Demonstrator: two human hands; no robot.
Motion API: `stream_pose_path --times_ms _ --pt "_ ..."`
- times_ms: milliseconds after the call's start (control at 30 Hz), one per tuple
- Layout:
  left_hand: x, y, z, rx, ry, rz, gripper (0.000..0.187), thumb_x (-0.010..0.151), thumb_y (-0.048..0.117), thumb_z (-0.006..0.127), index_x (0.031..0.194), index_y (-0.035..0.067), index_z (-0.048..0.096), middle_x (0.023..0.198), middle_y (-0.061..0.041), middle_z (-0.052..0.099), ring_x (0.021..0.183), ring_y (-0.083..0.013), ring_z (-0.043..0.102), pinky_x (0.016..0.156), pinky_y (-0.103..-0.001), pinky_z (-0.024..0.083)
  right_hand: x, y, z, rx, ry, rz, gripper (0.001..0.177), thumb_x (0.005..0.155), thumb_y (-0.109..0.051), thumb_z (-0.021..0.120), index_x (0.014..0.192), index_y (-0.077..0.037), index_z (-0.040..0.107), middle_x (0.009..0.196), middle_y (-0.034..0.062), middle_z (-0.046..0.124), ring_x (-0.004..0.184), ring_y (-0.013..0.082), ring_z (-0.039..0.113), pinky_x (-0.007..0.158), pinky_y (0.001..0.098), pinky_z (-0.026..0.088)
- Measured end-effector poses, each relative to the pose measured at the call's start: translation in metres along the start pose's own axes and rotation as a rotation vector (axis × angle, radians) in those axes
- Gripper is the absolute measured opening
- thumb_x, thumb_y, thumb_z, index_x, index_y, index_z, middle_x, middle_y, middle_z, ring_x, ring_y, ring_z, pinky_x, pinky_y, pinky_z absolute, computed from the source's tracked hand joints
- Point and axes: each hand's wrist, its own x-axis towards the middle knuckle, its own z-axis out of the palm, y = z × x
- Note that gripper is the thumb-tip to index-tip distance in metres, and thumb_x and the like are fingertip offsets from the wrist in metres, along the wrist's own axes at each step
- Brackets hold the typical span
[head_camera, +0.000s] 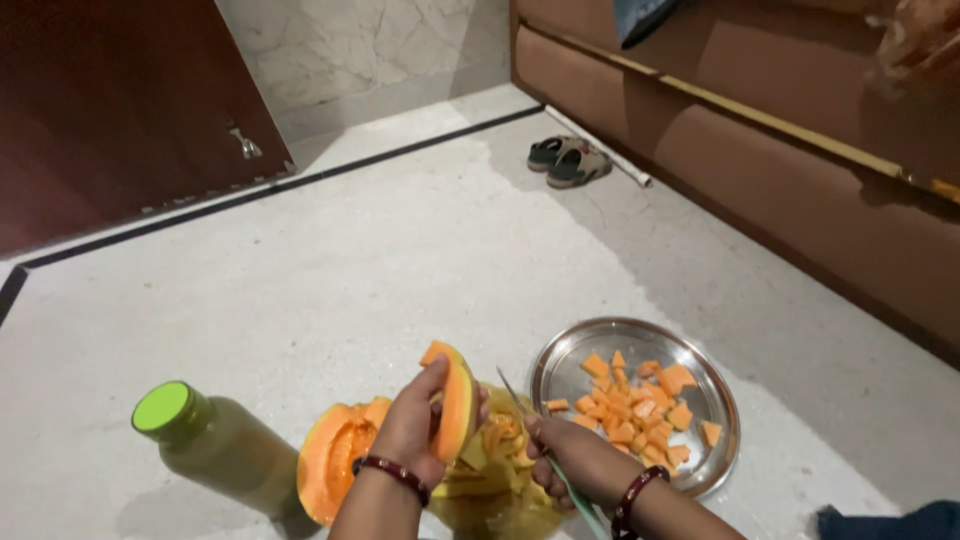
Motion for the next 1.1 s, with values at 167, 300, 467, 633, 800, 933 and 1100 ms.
stream_pose_path --times_ms 167,300,467,633,800,933,1100 --pt "-0.022 0.013 0.017 0.066 -0.099 -0.029 0.046 0.096 0.042 0.059 0.108 -0.001 0.066 0.091 -0.016 0.074 0.080 -0.0251 0.071 0.075 -0.037 0.060 0.027 -0.016 -0.014 -0.130 -0.086 -0.405 0.023 0.100 -0.033 0.057 0.101 -0.010 0.058 0.077 -0.0023 0.055 0.067 0.0087 0.052 0.061 0.0255 0.046" --pt "-0.041 0.018 0.029 0.126 -0.128 -0.061 0.046 0.093 0.042 0.056 0.114 0.001 0.067 0.097 -0.014 0.076 0.083 -0.0234 0.074 0.077 -0.036 0.060 0.015 -0.038 -0.012 -0.135 -0.151 -0.475 0.028 0.100 -0.037 0.056 0.100 -0.010 0.054 0.075 -0.0019 0.052 0.065 0.0082 0.051 0.060 0.0248 0.046" --pt "-0.033 0.024 0.010 0.174 -0.343 -0.084 0.049 0.094 0.041 0.054 0.119 0.001 0.066 0.097 -0.016 0.075 0.080 -0.0237 0.072 0.074 -0.034 0.061 -0.006 -0.067 -0.004 -0.175 0.000 -0.403 0.037 0.092 -0.046 0.065 0.098 -0.011 0.057 0.066 -0.0028 0.050 0.054 0.0079 0.046 0.050 0.0252 0.038" --pt "-0.032 0.027 0.009 0.207 -0.527 -0.189 0.051 0.096 0.038 0.053 0.127 -0.002 0.062 0.101 -0.019 0.073 0.084 -0.0247 0.072 0.072 -0.032 0.062 0.009 -0.059 -0.019 -0.098 -0.108 -0.425 0.050 0.086 -0.046 0.078 0.103 -0.006 0.054 0.065 -0.0047 0.051 0.051 0.0067 0.043 0.046 0.0243 0.032" --pt "-0.028 0.028 0.009 0.202 -0.487 -0.299 0.055 0.094 0.036 0.055 0.134 -0.002 0.059 0.109 -0.018 0.072 0.089 -0.0249 0.073 0.066 -0.034 0.062 -0.002 -0.057 -0.017 -0.013 -0.209 -0.386 0.057 0.079 -0.041 0.084 0.121 -0.007 0.066 0.082 -0.0054 0.066 0.057 0.0025 0.051 0.050 0.0198 0.038" --pt "-0.024 0.025 0.012 0.224 -0.452 -0.314 0.056 0.094 0.038 0.058 0.133 -0.002 0.059 0.108 -0.018 0.071 0.086 -0.0241 0.073 0.063 -0.034 0.062 0.004 -0.053 -0.022 -0.059 -0.196 -0.392 0.055 0.078 -0.042 0.083 0.116 -0.007 0.066 0.080 -0.0045 0.063 0.053 0.0028 0.045 0.045 0.0199 0.032" --pt "-0.022 0.021 0.016 0.284 -0.372 -0.292 0.051 0.093 0.042 0.065 0.125 0.003 0.063 0.096 -0.013 0.071 0.075 -0.0193 0.070 0.055 -0.029 0.059 0.002 -0.054 -0.016 -0.046 -0.184 -0.387 0.055 0.080 -0.041 0.081 0.121 -0.006 0.067 0.080 -0.0014 0.061 0.054 0.0055 0.041 0.045 0.0204 0.031"
